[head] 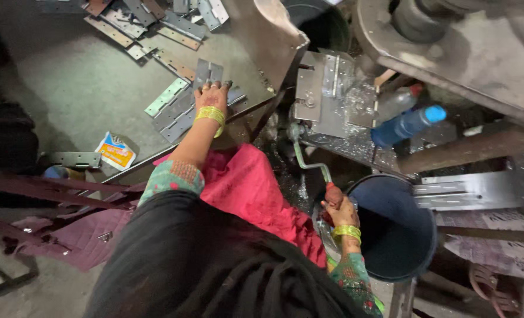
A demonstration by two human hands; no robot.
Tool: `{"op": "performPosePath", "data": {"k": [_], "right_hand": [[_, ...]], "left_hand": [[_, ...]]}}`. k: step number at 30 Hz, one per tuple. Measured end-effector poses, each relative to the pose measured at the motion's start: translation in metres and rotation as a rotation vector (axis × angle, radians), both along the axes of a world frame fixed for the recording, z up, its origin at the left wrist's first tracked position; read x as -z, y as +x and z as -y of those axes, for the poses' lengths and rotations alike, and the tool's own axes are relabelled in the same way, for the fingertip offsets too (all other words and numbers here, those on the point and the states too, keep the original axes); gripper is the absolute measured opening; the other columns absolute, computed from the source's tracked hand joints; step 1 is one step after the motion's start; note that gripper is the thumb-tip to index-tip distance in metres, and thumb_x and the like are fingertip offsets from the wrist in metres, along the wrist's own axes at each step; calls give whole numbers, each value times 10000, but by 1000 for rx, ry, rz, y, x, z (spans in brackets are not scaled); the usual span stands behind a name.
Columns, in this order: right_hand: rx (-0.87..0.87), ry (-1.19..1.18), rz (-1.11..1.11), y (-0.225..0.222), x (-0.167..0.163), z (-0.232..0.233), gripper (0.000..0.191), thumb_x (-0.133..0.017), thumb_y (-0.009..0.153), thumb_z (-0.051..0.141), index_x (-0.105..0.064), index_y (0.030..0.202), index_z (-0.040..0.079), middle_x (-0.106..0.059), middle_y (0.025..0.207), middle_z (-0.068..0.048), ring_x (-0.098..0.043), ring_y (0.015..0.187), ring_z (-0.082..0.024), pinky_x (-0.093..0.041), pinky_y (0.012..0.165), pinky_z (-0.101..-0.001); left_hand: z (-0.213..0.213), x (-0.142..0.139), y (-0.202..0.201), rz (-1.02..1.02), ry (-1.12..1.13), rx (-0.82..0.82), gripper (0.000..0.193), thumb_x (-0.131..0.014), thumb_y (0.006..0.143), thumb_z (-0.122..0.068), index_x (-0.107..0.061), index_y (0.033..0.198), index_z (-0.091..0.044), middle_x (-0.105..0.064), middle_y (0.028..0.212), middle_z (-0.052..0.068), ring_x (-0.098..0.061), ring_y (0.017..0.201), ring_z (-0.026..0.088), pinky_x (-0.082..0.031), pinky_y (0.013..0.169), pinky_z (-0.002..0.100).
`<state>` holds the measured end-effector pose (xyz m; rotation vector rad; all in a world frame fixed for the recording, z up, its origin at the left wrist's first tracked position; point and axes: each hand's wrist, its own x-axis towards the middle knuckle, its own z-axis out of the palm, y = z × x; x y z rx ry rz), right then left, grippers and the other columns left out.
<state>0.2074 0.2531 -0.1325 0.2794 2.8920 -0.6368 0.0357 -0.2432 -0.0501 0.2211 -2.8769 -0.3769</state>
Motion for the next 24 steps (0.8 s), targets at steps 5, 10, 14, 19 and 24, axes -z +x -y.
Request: {"op": "performPosePath", "data": {"k": [5,10,14,19,24], "right_hand": [[41,61,17,-7,-12,0,678,-841,725,566,-675,1186,98,-730,1086,-229,-687,1042,-439,-542,856,-534],[71,-42,52,-6,-12,10,596,-808,751,522,-693,1168,112,-744,1060,-218,-705,1017,-434,-550,857,-519],[70,-42,50,-3,-11,20,663,-833,712,573,-689,1166,111,-742,1071,-210,-697,1031,-435,-543,859,-522],[57,7,-51,-5,-13,24,740,-839,705,610,-639,1182,81,-710,1115,-230,-671,1044,-448,-529,836,-544],[89,8,37,-1,-17,27,680,-800,725,623,-658,1143,106,-739,1121,-192,-694,1074,-418,-544,884,-529]], "left_hand": [[-6,-11,2,275,97,-62,419,-644,845,-166,-706,1249,-255,-675,1256,132,-621,1193,320,-492,965,455],[-8,-3,28,-183,-148,16,177,-653,874,-176,-801,961,-218,-778,965,80,-745,915,279,-571,765,413],[-5,-10,28,118,-260,-58,184,-638,937,-172,-800,852,-151,-777,937,126,-765,870,288,-596,724,416],[-33,-41,-10,98,-45,-75,180,-723,781,-139,-795,944,-114,-759,972,190,-749,888,344,-593,725,445],[-154,-49,-30,79,859,209,441,-803,762,-118,-713,1191,-69,-779,1048,155,-759,943,273,-600,825,384]]}}
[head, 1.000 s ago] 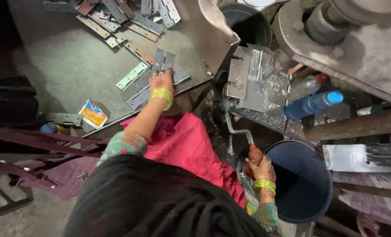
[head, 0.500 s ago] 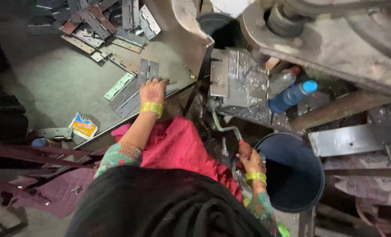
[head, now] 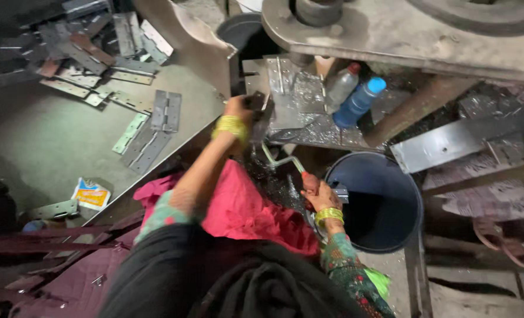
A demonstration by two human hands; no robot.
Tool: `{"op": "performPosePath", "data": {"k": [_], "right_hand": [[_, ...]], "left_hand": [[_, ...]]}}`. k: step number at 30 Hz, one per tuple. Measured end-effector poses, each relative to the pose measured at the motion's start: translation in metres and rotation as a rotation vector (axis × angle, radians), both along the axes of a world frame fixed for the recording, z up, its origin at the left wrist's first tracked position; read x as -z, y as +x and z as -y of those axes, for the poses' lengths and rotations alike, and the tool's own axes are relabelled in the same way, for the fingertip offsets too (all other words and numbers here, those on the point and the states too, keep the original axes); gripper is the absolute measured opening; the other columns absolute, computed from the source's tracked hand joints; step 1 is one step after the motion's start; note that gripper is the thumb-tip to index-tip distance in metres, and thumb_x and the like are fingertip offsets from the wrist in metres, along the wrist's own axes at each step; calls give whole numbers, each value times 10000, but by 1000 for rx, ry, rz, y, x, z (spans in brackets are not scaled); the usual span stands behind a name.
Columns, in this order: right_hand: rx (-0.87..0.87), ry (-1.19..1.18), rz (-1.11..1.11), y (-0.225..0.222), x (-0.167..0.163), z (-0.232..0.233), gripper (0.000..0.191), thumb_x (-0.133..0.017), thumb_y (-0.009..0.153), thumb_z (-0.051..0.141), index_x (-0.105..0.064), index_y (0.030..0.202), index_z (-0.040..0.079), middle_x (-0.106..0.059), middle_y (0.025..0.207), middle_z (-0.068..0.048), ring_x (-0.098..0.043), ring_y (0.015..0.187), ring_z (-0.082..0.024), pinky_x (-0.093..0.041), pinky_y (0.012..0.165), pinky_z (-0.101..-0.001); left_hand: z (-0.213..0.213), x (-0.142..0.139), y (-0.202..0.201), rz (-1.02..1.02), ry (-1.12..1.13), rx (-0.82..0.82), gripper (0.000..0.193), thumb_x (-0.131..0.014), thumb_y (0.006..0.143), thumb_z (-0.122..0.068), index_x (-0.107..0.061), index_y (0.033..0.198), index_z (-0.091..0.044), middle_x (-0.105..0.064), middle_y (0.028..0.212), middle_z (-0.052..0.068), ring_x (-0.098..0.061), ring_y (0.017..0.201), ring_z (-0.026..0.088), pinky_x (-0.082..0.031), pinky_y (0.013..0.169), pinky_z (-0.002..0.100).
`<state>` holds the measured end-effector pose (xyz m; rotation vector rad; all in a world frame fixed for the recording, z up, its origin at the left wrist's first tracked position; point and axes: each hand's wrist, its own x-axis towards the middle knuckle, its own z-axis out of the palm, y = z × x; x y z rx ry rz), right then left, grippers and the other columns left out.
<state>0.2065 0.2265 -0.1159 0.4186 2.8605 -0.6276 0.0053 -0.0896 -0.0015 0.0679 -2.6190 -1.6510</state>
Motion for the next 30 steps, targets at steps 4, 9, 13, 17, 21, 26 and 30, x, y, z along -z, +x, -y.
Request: {"op": "performPosePath", "data": {"k": [4,9,13,17,21,26,30], "right_hand": [[-8,2,-38,6,-1,-3,700,-822,709,614,-634,1136,91,-727,1079,-206,-683,1040,-436,-536,856,-536],[-58,-58,25,-3,-33,1,630,-862,693,549,-670,1089,97,-729,1035,-228,-683,1027,-439,-534,835,-530],[-97,3,23,-13,-91,13,581,-835,736,526,-672,1098,102,-751,989,-202,-709,978,-423,-543,807,-531],[163,-356,158,-8,-149,23,432,-715,817,486,-696,1128,186,-774,953,-124,-733,907,-370,-567,744,-519],[-101,138,74,-12,-156,25,583,-857,741,529,-673,1108,114,-762,904,-142,-725,857,-339,-562,727,-481],[29,-55,110,4,-79,9,620,-838,731,544,-661,1139,112,-750,964,-178,-715,907,-381,-565,764,-502],[22,-34,17,16,-7,17,675,-851,718,573,-650,1173,115,-724,1035,-221,-677,994,-433,-542,817,-526]], "left_hand": [[-90,13,29,-369,-485,-235,699,-691,715,2,-669,1412,-35,-587,1347,304,-624,1159,383,-553,947,369],[-122,13,62,-194,-985,166,407,-529,927,-175,-682,1293,-86,-450,1578,172,-435,1439,328,-364,1143,502],[-125,-7,56,-68,-1165,344,498,-484,922,-241,-630,1349,-28,-381,1592,193,-280,1508,349,-185,1132,619],[-129,-25,43,-41,-1283,305,462,-479,960,-245,-641,1361,-83,-409,1589,166,-264,1523,347,-86,1186,650],[-131,-29,36,12,-1400,584,434,-466,1045,-319,-664,1373,-116,-413,1616,175,-259,1559,372,-24,1229,676],[-128,-16,28,-24,-1309,460,465,-443,1005,-318,-616,1392,-128,-364,1628,153,-241,1545,349,-4,1211,661],[-125,2,28,-74,-1162,339,525,-378,977,-287,-594,1416,-96,-327,1647,147,-223,1506,333,8,1159,709]]}}
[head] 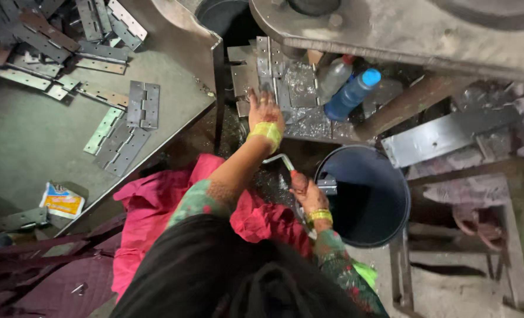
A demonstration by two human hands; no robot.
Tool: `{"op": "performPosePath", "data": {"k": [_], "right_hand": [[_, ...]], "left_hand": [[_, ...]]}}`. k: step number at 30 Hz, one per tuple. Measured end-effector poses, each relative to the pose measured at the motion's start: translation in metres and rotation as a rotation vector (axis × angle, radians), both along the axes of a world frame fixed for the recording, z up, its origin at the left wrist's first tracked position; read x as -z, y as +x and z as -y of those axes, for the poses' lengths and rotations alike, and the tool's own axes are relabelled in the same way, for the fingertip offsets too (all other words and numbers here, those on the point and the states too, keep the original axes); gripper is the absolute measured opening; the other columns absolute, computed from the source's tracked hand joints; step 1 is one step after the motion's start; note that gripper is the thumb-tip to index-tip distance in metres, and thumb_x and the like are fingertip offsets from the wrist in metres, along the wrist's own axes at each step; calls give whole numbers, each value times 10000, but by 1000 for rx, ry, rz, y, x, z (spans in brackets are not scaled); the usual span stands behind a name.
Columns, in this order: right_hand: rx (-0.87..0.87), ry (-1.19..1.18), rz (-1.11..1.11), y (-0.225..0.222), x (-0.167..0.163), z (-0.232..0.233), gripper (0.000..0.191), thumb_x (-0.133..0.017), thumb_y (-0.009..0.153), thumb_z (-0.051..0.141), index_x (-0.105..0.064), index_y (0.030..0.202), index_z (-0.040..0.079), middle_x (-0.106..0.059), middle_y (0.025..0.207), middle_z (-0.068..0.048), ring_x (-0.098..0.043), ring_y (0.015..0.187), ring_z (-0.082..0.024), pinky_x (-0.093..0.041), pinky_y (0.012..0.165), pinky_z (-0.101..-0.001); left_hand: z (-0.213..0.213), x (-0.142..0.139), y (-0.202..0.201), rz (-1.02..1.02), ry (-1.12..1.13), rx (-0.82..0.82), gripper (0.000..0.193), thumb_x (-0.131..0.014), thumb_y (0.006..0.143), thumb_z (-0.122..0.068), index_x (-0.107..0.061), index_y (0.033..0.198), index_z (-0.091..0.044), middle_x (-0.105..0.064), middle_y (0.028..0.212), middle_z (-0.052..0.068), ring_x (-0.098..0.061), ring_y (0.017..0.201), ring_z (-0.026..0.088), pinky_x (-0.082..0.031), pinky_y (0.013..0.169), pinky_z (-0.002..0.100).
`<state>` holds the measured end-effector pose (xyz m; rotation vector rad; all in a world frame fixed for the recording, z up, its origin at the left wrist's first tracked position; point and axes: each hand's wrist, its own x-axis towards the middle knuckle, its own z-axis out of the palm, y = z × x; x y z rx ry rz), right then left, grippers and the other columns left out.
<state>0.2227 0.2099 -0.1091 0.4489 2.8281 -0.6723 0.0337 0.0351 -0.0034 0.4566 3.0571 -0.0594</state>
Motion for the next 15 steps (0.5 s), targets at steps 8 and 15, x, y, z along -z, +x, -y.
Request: {"op": "performPosePath", "data": {"k": [8,15], "right_hand": [[-84,35,89,-24,-50,-34,560,-784,753,554,-702,1168,186,-759,1088,-198,-713,1069,-408,-547,885,-528],[33,60,81,-2,-27,4,654,-839,746,571,-631,1150,102,-711,1067,-237,-659,1040,-461,-519,860,-555]], "left_hand": [[-3,20,-21,-33,-214,58,445,-419,989,-259,-693,1286,-73,-396,1611,175,-254,1534,363,-13,1199,657],[-4,36,-37,-253,52,10,442,-442,961,-223,-725,1257,-57,-562,1517,155,-371,1496,294,-127,1254,509]]}}
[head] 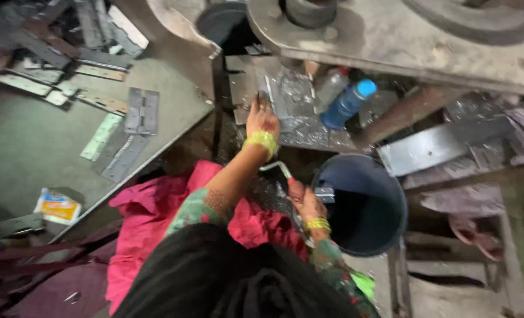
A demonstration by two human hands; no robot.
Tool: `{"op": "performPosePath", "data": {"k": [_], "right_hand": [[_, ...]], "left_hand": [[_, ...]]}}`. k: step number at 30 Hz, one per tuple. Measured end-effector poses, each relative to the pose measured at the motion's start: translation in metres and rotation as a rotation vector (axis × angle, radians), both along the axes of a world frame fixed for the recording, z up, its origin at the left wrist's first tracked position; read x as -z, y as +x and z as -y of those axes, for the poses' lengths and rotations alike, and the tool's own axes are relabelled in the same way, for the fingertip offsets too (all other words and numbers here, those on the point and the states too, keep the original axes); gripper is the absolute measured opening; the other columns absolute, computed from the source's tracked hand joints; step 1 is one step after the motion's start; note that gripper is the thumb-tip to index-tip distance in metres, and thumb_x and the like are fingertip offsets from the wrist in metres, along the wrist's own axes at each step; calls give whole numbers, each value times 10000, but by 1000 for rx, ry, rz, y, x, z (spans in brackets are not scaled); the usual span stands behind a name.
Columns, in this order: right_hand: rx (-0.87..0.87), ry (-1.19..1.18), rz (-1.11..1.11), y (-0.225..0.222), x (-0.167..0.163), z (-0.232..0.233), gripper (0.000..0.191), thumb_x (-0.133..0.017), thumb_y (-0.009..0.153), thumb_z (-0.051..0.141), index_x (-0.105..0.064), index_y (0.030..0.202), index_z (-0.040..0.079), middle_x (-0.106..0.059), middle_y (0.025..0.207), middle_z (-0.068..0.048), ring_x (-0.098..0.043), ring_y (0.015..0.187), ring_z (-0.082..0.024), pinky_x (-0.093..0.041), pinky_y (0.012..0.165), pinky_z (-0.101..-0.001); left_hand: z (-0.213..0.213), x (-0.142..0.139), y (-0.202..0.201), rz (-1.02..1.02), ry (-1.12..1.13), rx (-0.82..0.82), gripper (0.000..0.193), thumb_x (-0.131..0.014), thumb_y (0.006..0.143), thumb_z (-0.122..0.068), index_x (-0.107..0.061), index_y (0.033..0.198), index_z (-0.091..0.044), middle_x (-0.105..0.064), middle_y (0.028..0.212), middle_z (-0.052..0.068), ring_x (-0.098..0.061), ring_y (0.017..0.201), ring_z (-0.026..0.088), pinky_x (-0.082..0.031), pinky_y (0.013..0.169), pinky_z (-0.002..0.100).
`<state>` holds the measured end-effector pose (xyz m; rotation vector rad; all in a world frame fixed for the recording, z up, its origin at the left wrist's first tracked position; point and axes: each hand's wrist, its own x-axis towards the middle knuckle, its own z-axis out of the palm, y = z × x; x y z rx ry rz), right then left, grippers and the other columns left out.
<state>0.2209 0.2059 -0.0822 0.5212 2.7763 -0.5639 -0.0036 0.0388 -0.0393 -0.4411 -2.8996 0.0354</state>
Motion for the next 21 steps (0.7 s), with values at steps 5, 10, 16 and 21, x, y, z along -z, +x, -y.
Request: {"op": "performPosePath", "data": {"k": [5,10,16,21], "right_hand": [[-111,-44,3,-24,-16,-25,517,-772,773,520,-696,1082,112,-765,1033,-202,-735,1008,-404,-578,840,-513],[61,-215,80,-16,-12,-22,573,-788,696,560,-715,1014,89,-796,950,-208,-788,888,-415,-616,755,-513],[-67,-100,-43,-7,13,-22,655,-858,682,571,-675,1074,80,-750,958,-194,-743,908,-382,-575,798,-493],[30,-273,142,-15,4,-39,588,-709,698,564,-750,1056,99,-816,920,-194,-832,858,-388,-640,753,-525]], "left_hand": [[4,2,-11,187,-51,-14,436,-375,961,-188,-737,1165,-54,-599,1452,130,-394,1477,246,-155,1265,454],[3,-1,-20,328,219,-152,456,-341,1058,-197,-708,1279,-39,-630,1467,135,-466,1479,236,-229,1296,391],[11,-3,-21,-103,131,-55,486,-331,920,-221,-667,1256,-117,-558,1457,32,-449,1389,235,-223,1169,455],[13,-14,-39,283,-99,-105,479,-349,1021,-256,-620,1400,-142,-506,1555,71,-377,1493,286,-197,1199,528]]}}
